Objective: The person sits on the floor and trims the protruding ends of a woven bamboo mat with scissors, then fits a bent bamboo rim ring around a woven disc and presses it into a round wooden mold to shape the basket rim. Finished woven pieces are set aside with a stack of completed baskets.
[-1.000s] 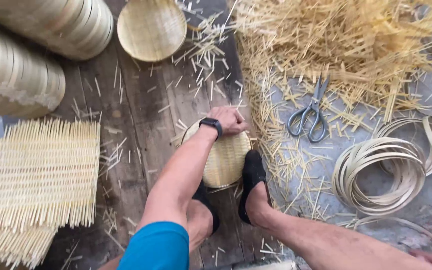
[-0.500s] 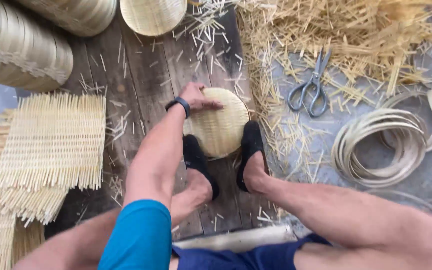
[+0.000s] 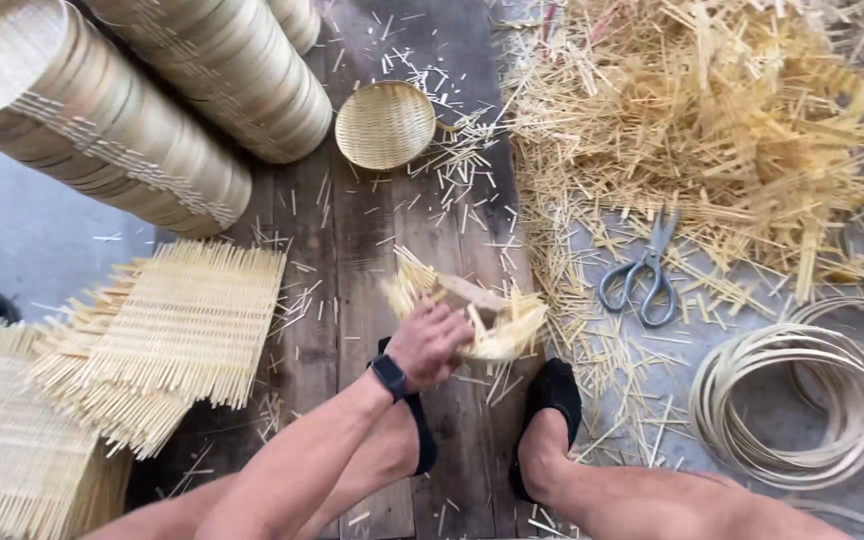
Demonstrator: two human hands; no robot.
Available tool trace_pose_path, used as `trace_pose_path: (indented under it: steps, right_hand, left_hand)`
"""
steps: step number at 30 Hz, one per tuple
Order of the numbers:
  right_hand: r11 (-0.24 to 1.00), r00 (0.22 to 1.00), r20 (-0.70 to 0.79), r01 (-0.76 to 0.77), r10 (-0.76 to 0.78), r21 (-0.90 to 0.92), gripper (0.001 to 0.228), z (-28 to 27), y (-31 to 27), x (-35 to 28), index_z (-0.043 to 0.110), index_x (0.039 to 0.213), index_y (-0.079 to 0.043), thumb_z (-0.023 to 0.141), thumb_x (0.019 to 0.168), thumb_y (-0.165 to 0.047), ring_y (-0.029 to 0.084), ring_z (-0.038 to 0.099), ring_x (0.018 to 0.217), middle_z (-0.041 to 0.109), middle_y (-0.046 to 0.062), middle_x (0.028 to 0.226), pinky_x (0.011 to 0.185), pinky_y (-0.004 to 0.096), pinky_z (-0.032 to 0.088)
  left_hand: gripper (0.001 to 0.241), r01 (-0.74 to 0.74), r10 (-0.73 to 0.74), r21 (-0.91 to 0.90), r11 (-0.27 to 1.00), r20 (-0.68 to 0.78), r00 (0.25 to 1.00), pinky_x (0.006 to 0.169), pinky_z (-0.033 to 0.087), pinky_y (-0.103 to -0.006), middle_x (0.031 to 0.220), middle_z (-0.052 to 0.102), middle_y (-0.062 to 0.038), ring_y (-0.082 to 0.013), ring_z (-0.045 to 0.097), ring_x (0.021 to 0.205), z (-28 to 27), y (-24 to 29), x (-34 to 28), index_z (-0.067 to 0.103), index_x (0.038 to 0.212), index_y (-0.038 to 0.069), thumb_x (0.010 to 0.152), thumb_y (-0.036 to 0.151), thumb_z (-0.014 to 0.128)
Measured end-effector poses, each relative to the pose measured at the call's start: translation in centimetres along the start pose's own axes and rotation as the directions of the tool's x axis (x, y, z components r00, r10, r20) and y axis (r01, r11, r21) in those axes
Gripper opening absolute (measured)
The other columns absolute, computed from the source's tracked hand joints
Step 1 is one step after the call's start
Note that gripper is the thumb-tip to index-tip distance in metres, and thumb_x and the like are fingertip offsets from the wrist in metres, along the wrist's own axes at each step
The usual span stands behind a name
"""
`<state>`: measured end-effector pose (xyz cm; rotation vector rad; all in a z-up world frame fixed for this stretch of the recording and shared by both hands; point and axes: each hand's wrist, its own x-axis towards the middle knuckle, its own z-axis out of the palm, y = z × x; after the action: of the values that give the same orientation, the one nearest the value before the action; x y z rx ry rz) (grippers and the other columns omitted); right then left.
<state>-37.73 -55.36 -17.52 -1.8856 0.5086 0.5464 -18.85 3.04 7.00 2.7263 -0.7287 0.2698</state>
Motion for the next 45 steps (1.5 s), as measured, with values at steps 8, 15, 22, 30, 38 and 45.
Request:
trace_pose_path:
  steps: [8,15,22,30,38,45]
  right_hand:
    - [0.953,0.991,0.131,0.074,-0.037,-0.295,0.033,7.3,-19.4,6.7,0.082,0.112,-0.007,0.079,0.089,-0.030,0.016,0.079,0.078,0.079,0.009,0.084,0.079,0.033,0.062]
    - [0.956,0.979,0.199,0.092,-0.036,-0.279,0.037,9.4,-19.3,18.9,0.078,0.116,-0.008,0.071,0.090,-0.033,0.021,0.079,0.083,0.083,0.013,0.090,0.077,0.038,0.059]
    - [0.779,0.895,-0.224,0.187,-0.387,-0.598,0.068,10.4,-28.2,24.6,0.063,0.127,0.004,0.085,0.083,-0.043,0.041,0.058,0.109,0.062,0.024,0.113,0.095,0.051,0.048]
    - [0.863,0.937,-0.342,-0.111,-0.075,-0.493,0.070,9.6,-29.9,26.6,0.062,0.118,0.009,0.093,0.065,-0.026,0.037,0.064,0.100,0.066,0.025,0.108,0.091,0.046,0.052]
    - [0.986,0.984,0.067,-0.168,0.167,0.004,0.038,6.4,-28.1,19.9,0.066,0.110,0.007,0.078,0.078,-0.011,0.022,0.069,0.073,0.074,0.015,0.088,0.067,0.035,0.055]
    - [0.932,0.962,-0.023,-0.270,0.273,-0.242,0.053,8.8,-29.4,11.3,0.068,0.106,0.006,0.081,0.088,-0.042,0.029,0.062,0.071,0.067,0.018,0.078,0.065,0.043,0.051]
  left_hand:
    - [0.031,0.344,-0.346,-0.046,0.938,-0.201,0.917,0.086,0.045,-0.0392,0.101,0.052,-0.010,-0.0259,0.053,0.093,7.2,3.8,-1.5,0.046,0.112,0.011,0.091,0.005,0.068]
    - [0.033,0.378,-0.355,-0.290,0.879,0.132,0.926,0.094,0.047,-0.0502,0.114,0.059,-0.017,-0.0378,0.058,0.110,5.5,5.9,1.6,0.063,0.104,0.007,0.078,0.019,0.078]
    - [0.068,0.682,-0.653,-0.278,0.676,0.203,0.730,0.105,0.044,-0.0462,0.130,0.061,-0.018,-0.0369,0.055,0.122,6.0,-8.7,8.8,0.061,0.130,0.006,0.072,0.032,0.085]
    - [0.067,0.820,-0.444,-0.218,0.529,0.753,0.486,0.102,0.050,-0.0380,0.122,0.072,-0.013,-0.0259,0.067,0.115,11.5,-12.3,11.7,0.074,0.121,0.015,0.059,0.031,0.095]
    - [0.056,0.805,-0.473,-0.208,0.556,0.717,0.512,0.091,0.057,-0.0347,0.105,0.078,-0.014,-0.0237,0.076,0.098,12.7,-11.5,10.8,0.079,0.110,0.011,0.057,0.020,0.095]
    - [0.086,0.800,-0.788,-0.079,0.595,0.142,0.600,0.119,0.033,-0.0525,0.148,0.051,-0.016,-0.0348,0.044,0.140,9.7,-0.1,7.7,0.049,0.147,0.012,0.077,0.046,0.086]
